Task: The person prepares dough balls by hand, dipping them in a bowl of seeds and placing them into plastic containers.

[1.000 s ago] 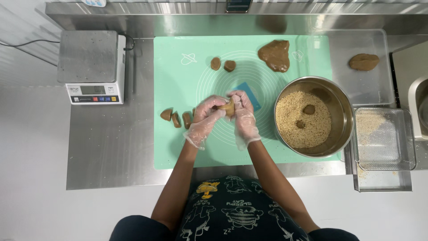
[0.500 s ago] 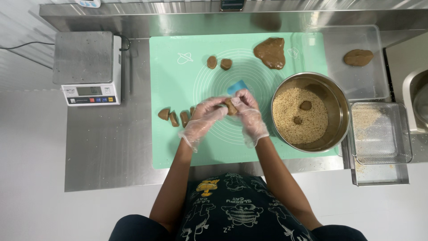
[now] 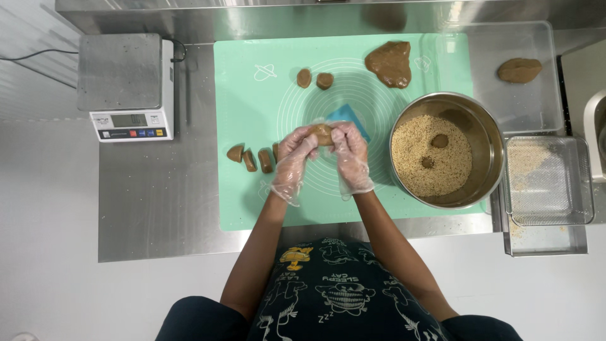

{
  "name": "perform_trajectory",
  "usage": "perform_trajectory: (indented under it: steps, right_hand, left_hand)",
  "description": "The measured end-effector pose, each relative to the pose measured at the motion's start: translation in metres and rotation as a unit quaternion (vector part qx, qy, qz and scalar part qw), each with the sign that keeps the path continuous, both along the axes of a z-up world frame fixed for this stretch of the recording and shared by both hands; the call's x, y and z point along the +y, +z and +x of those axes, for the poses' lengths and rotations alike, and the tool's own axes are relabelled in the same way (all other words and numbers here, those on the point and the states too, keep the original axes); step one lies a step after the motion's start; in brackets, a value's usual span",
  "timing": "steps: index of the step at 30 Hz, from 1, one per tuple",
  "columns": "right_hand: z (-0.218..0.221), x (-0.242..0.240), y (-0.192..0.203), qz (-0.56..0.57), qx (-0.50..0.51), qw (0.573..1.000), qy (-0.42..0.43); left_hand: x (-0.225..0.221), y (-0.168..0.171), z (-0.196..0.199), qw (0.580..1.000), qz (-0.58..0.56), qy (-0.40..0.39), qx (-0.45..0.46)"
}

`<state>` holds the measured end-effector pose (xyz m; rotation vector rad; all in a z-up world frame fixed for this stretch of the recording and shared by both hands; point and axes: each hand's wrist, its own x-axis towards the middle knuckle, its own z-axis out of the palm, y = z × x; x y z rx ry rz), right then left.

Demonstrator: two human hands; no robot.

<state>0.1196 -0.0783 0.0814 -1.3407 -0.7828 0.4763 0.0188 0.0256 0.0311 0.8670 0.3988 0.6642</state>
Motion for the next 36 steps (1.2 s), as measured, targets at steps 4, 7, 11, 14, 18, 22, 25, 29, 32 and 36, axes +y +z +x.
perform_trajectory:
  steps: [4, 7, 11, 14, 18, 22, 25, 29, 32, 36]
  right_hand:
    - [0.006, -0.007, 0.012, -0.068, 0.255, 0.963, 0.048]
    - [0.009, -0.012, 0.020, -0.090, 0.287, 0.949, 0.092]
    - [0.013, -0.009, 0.016, -0.062, 0.184, 0.975, 0.106]
    - [0.011, -0.011, 0.010, -0.059, 0.188, 0.976, 0.091]
    - [0.010, -0.006, 0.022, -0.107, 0.111, 0.985, 0.082]
    - [-0.004, 0.005, 0.032, -0.036, 0.194, 0.980, 0.021]
    - [-0.001, -0.009, 0.033, 0.085, -0.031, 0.991, 0.099]
    - [-0.008, -0.015, 0.021, -0.063, 0.098, 0.990, 0.081]
    - [-0.001, -0.016, 0.012, -0.035, 0.264, 0.962, 0.065]
    - [0.008, -0.017, 0.016, -0.002, 0.382, 0.912, 0.148]
  left_hand:
    - [0.018, -0.014, -0.011, 0.990, -0.085, -0.115, 0.013]
    - [0.028, -0.008, -0.007, 0.980, -0.052, -0.182, 0.061]
    - [0.024, 0.028, 0.000, 0.981, 0.102, -0.079, 0.143]
    - [0.009, 0.053, -0.008, 0.965, 0.179, -0.052, 0.182]
    - [0.000, 0.060, -0.022, 0.960, 0.149, -0.134, 0.194]
    - [-0.006, 0.052, -0.005, 0.984, 0.141, -0.017, 0.104]
    - [-0.006, 0.059, -0.005, 0.986, 0.128, 0.087, 0.065]
    - [-0.003, 0.057, -0.013, 0.996, 0.085, -0.001, 0.035]
    - [0.008, 0.057, -0.026, 0.987, 0.144, -0.062, 0.047]
    - [0.009, 0.055, -0.022, 0.987, 0.112, -0.078, 0.083]
